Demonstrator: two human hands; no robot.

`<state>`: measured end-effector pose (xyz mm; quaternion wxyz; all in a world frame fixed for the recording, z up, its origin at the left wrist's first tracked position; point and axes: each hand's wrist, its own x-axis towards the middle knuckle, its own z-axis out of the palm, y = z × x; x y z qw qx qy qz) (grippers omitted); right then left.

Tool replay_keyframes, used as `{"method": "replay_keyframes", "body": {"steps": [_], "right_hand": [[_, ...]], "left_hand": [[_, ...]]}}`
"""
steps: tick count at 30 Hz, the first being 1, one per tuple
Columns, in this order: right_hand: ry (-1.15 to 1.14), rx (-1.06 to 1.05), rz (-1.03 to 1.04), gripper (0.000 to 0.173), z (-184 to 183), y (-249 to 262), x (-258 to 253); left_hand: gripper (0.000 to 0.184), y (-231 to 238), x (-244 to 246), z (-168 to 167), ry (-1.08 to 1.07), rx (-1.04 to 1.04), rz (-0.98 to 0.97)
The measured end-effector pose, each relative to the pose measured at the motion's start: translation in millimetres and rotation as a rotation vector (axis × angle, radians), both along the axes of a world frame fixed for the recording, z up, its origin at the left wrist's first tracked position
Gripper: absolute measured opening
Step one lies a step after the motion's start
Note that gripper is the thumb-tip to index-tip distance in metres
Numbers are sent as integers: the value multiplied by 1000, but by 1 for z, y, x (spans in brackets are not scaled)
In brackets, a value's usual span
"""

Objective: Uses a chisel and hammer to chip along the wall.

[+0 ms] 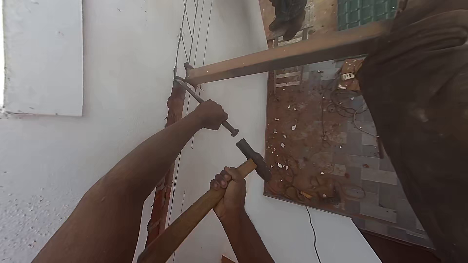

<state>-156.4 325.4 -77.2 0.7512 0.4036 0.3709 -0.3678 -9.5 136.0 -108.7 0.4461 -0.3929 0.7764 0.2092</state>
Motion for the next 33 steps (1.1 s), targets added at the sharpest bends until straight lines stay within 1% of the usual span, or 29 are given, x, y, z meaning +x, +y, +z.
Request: {"method": "replay_keyframes", "body": {"steps": [1,2,3,4,6,8,10,11,14,15,17,19,21,23,24,27,33], "right_hand": [[-68,-92,107,22,3,-3,1],[-112,-175,170,16,6,-6,2],[-115,-224,180,14,13,-3,3],[-68,-243,146,13,19,6,2],[129,-261,16,13,20,26,-5],[314,-277,-102,14,3,35,-9],[381,-296,-128,17,-12,22,-5],[369,-328,-75,16,-16,8,-2],[254,-501,244,8,-22,-27,-5],[236,-532,272,6,-20,-29,-6],[288,-536,185,6,-14,-17,-10],[403,-532,94,7,-19,1,-24],[503,-547,91,7,-33,7,-40],[568,-553,138,6,-47,0,-51],[585,-546,168,6,-51,-5,-54],[599,-537,214,6,-53,-17,-57],[612,-614,236,5,-40,-29,-60]], "left_hand": [[13,-2,-1,1,17,-23,32],[13,-10,-2,4,39,-50,56],[14,-17,-4,7,39,-49,72],[14,-21,-6,9,37,-44,78],[14,-27,-9,12,52,-49,82],[13,-31,-8,16,79,-69,94],[13,-30,-7,20,100,-86,104],[13,-31,-7,21,98,-91,112],[15,-35,-12,23,109,-117,154],[15,-39,-13,26,117,-129,170],[15,-48,-14,32,150,-160,189],[16,-47,-8,35,225,-190,200],[19,-37,4,44,439,-325,197],[20,-31,10,53,673,-522,171],[20,-30,10,57,740,-611,159],[18,-35,9,63,801,-801,146],[23,-57,4,54,856,-978,246]]}}
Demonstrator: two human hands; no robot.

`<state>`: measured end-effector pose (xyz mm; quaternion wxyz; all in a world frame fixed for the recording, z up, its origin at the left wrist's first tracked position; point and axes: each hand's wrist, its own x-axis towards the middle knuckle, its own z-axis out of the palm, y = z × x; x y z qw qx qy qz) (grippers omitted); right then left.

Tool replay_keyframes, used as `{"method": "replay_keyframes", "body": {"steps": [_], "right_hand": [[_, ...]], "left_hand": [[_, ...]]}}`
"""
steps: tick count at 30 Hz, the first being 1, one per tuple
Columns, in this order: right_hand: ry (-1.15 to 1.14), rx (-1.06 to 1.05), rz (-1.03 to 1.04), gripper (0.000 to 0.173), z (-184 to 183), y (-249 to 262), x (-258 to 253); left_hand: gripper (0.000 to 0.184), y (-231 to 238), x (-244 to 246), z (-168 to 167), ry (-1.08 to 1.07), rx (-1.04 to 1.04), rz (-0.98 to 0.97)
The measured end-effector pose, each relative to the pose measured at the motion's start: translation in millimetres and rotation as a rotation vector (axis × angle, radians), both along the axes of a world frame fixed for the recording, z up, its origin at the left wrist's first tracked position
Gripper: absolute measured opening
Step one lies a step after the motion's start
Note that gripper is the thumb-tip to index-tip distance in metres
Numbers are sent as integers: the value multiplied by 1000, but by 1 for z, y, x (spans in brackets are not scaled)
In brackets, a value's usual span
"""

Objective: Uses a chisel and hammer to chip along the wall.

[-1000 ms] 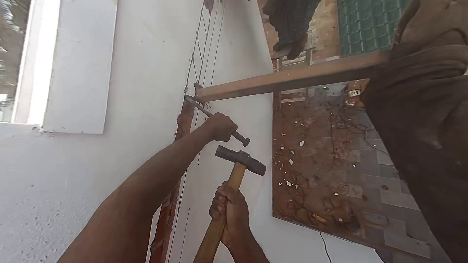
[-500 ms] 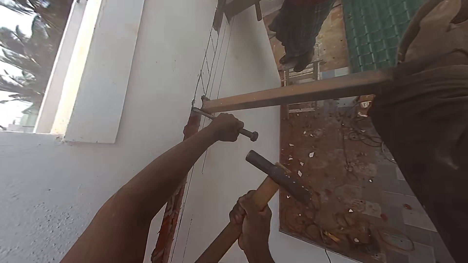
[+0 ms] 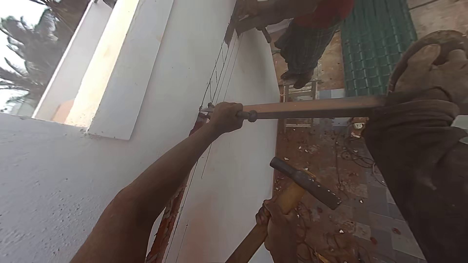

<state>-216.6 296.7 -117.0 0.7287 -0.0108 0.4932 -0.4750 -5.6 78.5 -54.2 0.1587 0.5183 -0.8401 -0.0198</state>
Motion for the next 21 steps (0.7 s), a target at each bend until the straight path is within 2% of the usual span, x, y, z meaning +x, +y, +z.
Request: {"method": "replay_keyframes", "body": {"steps": [3,5,7,9,11,14,16,19,21], "right_hand": [[17,-59,29,4,8,-9,-5],[42,-93,50,4,11,-15,-8],[69,-115,56,6,17,-20,-10],[91,-142,54,6,25,-26,-13],[115,-177,64,5,35,-32,-16],[153,-227,87,5,53,-38,-23],[168,-288,102,6,63,-45,-28],[182,-370,103,5,72,-51,-32],[180,-395,114,5,74,-50,-33]], "left_hand": [[21,-1,3,-2,32,-106,73],[28,-3,3,-1,67,-173,137],[40,-5,3,7,112,-111,207],[35,-8,5,17,191,12,237],[32,-13,15,20,278,38,261],[41,-11,41,19,392,79,366],[43,-4,46,27,405,97,338],[37,-2,41,49,394,65,187],[36,-7,42,69,433,122,194]]}}
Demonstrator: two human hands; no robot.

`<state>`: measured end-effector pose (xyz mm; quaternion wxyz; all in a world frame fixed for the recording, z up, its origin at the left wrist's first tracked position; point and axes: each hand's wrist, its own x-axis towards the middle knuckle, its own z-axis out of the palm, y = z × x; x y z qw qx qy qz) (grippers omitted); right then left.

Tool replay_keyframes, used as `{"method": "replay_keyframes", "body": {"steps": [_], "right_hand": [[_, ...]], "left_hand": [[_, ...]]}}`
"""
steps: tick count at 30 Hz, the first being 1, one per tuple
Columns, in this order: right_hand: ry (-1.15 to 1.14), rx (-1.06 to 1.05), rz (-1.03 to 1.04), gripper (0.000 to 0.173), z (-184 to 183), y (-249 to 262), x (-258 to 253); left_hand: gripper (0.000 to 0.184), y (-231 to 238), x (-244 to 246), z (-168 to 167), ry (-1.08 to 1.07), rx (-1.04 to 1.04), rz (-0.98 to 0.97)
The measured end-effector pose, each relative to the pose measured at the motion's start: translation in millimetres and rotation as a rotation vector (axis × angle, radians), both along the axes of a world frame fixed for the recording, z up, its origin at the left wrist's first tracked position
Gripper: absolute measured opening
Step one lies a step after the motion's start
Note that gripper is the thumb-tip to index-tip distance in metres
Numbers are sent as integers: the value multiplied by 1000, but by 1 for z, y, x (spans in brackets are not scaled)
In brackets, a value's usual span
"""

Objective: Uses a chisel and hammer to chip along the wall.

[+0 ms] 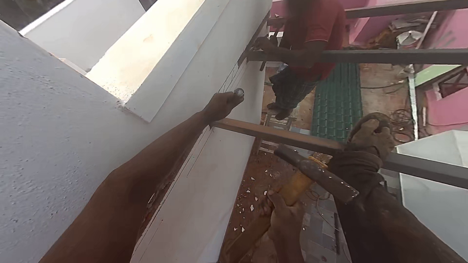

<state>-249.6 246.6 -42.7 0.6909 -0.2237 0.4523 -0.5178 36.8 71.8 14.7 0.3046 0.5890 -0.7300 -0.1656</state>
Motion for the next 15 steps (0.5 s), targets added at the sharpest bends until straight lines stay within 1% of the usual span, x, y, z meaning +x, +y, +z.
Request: {"method": "replay_keyframes", "body": {"steps": [3,7,10,12,15], "right_hand": [[-7,16,5,5,3,2,0],[-25,56,3,5,-3,2,-1],[-23,49,0,5,-9,1,-5],[-21,53,-8,5,-11,-1,-7],[-12,55,-9,5,-11,-6,-10]], "left_hand": [[31,-24,21,21,89,120,-34],[32,-42,34,25,54,183,-29],[32,-43,27,23,5,218,-44],[32,-42,16,27,-64,259,-50],[29,-45,1,28,-162,284,-116]]}}
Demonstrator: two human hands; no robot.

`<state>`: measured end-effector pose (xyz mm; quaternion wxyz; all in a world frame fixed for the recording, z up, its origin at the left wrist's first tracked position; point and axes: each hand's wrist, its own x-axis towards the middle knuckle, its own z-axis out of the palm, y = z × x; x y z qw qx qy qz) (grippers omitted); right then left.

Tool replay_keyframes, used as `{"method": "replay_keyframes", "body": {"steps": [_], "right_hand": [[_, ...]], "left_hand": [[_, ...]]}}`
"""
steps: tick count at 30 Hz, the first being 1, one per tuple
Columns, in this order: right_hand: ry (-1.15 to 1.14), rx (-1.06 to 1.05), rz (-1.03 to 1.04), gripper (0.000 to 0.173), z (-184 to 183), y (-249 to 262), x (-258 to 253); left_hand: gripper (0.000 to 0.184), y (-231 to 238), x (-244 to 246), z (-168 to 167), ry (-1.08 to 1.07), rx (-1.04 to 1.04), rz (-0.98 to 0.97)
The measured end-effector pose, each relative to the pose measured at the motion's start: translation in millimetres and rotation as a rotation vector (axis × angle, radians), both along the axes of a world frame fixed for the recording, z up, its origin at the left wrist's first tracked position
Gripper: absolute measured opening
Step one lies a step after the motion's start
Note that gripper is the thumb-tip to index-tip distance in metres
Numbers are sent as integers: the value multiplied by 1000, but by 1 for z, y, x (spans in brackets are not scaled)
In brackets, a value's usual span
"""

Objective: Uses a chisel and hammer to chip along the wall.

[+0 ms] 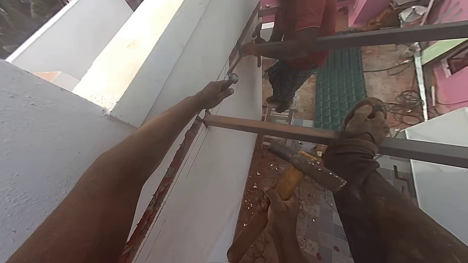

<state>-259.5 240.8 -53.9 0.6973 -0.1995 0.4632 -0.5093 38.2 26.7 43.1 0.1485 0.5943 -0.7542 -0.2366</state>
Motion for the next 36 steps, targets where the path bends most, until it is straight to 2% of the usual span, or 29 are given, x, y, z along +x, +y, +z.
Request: {"method": "replay_keyframes", "body": {"steps": [7,14,16,18,20,22,24,25,27,28,29,30,31,32,33,34,36], "right_hand": [[34,-90,52,5,10,-12,-4],[30,-181,136,5,21,-30,-5],[32,-335,196,7,35,-50,-21],[5,-598,195,10,64,-74,-42],[-14,-901,92,11,104,-100,-69],[8,-1118,-138,12,145,-130,-92],[-43,-1178,-414,19,173,-155,-89],[-75,-1183,-473,18,176,-162,-73],[-25,-1049,-340,11,145,-162,-18],[120,-879,-143,14,116,-160,9],[336,-667,142,14,90,-161,25],[501,-454,433,12,77,-165,31],[589,-312,616,11,73,-169,30],[586,-268,684,11,77,-171,20],[535,-315,671,12,86,-169,4],[477,-438,592,13,94,-161,-15],[365,-811,304,14,118,-152,-47]], "left_hand": [[31,0,2,-11,6,13,-16],[30,-1,-2,-12,-136,132,-101],[30,-2,2,-12,-90,121,-70],[31,-2,7,-12,-57,114,-55],[30,-1,9,-12,-48,124,-63],[30,-1,10,-11,-40,114,-75],[29,0,10,-11,-25,91,-83],[29,0,11,-12,-20,90,-83],[28,0,11,-13,-22,91,-71],[28,0,11,-14,-28,90,-57],[27,2,11,-14,-41,95,-36],[28,8,10,-15,-49,117,-12],[29,13,11,-16,-52,117,-10],[30,14,12,-15,-56,96,-17],[32,13,15,-15,-54,57,-20],[33,16,19,-17,-50,28,-19],[33,18,27,-21,-46,-6,-33]]}}
